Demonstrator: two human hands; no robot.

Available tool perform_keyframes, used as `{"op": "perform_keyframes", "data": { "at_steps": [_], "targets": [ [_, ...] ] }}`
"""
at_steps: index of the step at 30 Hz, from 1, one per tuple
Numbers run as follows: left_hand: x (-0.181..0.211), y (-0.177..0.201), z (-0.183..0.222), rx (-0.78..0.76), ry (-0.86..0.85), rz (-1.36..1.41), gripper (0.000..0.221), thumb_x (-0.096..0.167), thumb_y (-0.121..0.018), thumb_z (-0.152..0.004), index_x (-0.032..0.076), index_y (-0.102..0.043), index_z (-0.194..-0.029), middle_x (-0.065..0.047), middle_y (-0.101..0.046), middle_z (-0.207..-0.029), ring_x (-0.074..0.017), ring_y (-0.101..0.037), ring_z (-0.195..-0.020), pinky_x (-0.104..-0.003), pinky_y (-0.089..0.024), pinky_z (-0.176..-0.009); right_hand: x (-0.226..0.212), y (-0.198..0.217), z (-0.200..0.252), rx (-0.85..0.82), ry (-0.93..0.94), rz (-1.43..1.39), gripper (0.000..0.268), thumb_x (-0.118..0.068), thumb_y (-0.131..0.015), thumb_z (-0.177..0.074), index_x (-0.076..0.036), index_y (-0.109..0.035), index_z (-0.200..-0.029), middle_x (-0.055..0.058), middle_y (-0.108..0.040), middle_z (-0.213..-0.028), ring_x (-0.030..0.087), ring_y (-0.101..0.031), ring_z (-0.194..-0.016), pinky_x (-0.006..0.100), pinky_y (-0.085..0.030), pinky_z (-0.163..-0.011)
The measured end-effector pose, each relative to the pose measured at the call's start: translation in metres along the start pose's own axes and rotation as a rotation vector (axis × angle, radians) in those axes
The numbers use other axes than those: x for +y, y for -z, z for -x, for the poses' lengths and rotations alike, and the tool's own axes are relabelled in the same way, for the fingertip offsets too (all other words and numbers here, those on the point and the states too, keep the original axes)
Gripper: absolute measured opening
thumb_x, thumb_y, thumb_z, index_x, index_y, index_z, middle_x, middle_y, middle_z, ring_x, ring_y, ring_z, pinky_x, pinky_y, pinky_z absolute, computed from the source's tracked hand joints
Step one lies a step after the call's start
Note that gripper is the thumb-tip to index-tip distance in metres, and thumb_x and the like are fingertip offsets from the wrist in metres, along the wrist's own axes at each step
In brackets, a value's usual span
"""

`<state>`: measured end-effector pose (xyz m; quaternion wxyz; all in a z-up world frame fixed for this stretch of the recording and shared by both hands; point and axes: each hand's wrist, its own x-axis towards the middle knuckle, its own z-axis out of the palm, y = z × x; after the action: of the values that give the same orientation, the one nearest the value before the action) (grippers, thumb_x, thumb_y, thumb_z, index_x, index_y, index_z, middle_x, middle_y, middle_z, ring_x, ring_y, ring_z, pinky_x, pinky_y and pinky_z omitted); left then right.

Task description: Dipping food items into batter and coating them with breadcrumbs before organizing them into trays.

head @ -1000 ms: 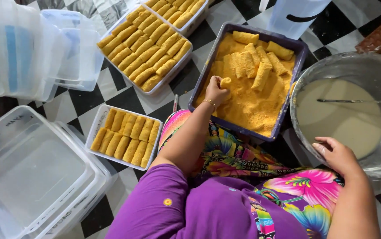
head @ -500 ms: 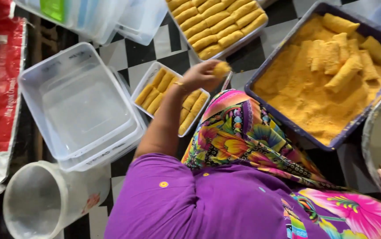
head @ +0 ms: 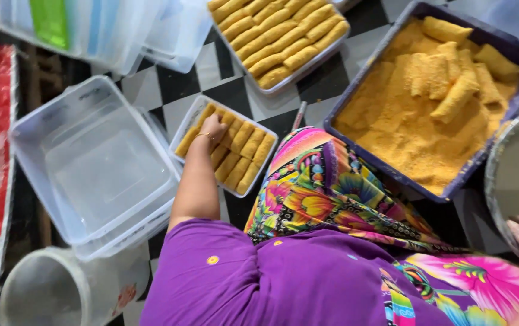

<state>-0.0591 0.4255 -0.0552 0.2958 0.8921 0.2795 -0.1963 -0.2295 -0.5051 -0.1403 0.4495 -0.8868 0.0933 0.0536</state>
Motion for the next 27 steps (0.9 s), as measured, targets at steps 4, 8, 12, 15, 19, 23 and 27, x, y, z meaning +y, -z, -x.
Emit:
{"op": "perform_keyframes", "data": {
  "at_steps": [4, 8, 12, 15, 19, 23, 27],
  "targets": [
    [0.048, 0.000, 0.017, 0.086, 0.215, -0.519, 0.057, 0.018, -0.078, -0.079, 0.008, -0.063, -0.133, -0.021, -0.052, -0.142, -0.0431, -0.052, -0.129, -0.053, -0.046, -0.105, -0.104, 0.009, 0.016, -0.052, -0.276, 0.508, 0.048, -0.037, -0.067, -0.105, -0.008, -0.071, -0.143, 0.019, -0.077, -0.123, 0.039, -0.073, -0.097, 0.046, -0.055, -0.080],
    [0.203, -0.021, 0.113, 0.408, -0.443, -0.275, 0.026, 0.020, -0.057, -0.091, 0.000, -0.067, -0.105, -0.029, -0.064, -0.104, -0.0479, -0.064, -0.087, -0.056, -0.054, -0.079, -0.169, 0.007, 0.026, 0.001, -0.295, 0.519, 0.046, -0.038, -0.070, -0.101, -0.014, -0.073, -0.140, 0.018, -0.079, -0.114, 0.039, -0.073, -0.096, 0.046, -0.056, -0.084],
    [0.339, -0.090, 0.137, -0.033, -0.913, 0.115, 0.024, 0.010, -0.064, -0.089, 0.007, -0.071, -0.112, -0.010, -0.073, -0.110, -0.0266, -0.070, -0.099, -0.037, -0.055, -0.088, -0.190, 0.007, 0.029, 0.024, -0.278, 0.327, 0.040, -0.026, -0.072, -0.099, -0.009, -0.072, -0.135, 0.013, -0.077, -0.114, 0.030, -0.071, -0.095, 0.041, -0.053, -0.086],
    [0.405, -0.166, 0.083, -0.004, -1.015, 0.121, 0.025, 0.017, -0.063, -0.091, 0.011, -0.068, -0.115, -0.011, -0.072, -0.116, -0.0305, -0.068, -0.105, -0.039, -0.054, -0.092, -0.201, 0.010, 0.031, 0.010, -0.343, 0.278, 0.041, -0.027, -0.072, -0.097, -0.011, -0.072, -0.135, 0.014, -0.078, -0.113, 0.029, -0.071, -0.096, 0.040, -0.054, -0.086],
    [0.457, -0.235, 0.013, -0.019, -0.938, -0.068, 0.054, 0.040, -0.057, -0.095, 0.020, -0.053, -0.145, -0.003, -0.063, -0.142, -0.0264, -0.060, -0.127, -0.038, -0.049, -0.103, -0.209, 0.010, 0.034, -0.007, -0.410, 0.216, 0.041, -0.026, -0.072, -0.095, -0.013, -0.072, -0.134, 0.011, -0.079, -0.112, 0.027, -0.072, -0.096, 0.038, -0.054, -0.087],
    [0.472, -0.184, 0.076, 0.053, -0.802, -0.398, 0.051, 0.058, -0.051, -0.094, 0.016, -0.077, -0.110, -0.006, -0.067, -0.123, -0.0302, -0.058, -0.120, -0.048, -0.040, -0.103, -0.219, 0.014, 0.034, -0.018, -0.428, 0.163, 0.042, -0.025, -0.071, -0.095, -0.012, -0.071, -0.134, 0.010, -0.078, -0.115, 0.025, -0.071, -0.099, 0.037, -0.053, -0.089],
    [0.447, -0.155, 0.100, 0.294, -0.877, -0.498, 0.045, 0.046, -0.054, -0.097, 0.010, -0.078, -0.086, -0.009, -0.076, -0.091, -0.0324, -0.066, -0.088, -0.044, -0.043, -0.088, -0.239, 0.013, 0.035, -0.039, -0.446, 0.140, 0.041, -0.024, -0.071, -0.095, -0.011, -0.071, -0.134, 0.012, -0.078, -0.116, 0.027, -0.070, -0.100, 0.038, -0.052, -0.090]
  ]
}}
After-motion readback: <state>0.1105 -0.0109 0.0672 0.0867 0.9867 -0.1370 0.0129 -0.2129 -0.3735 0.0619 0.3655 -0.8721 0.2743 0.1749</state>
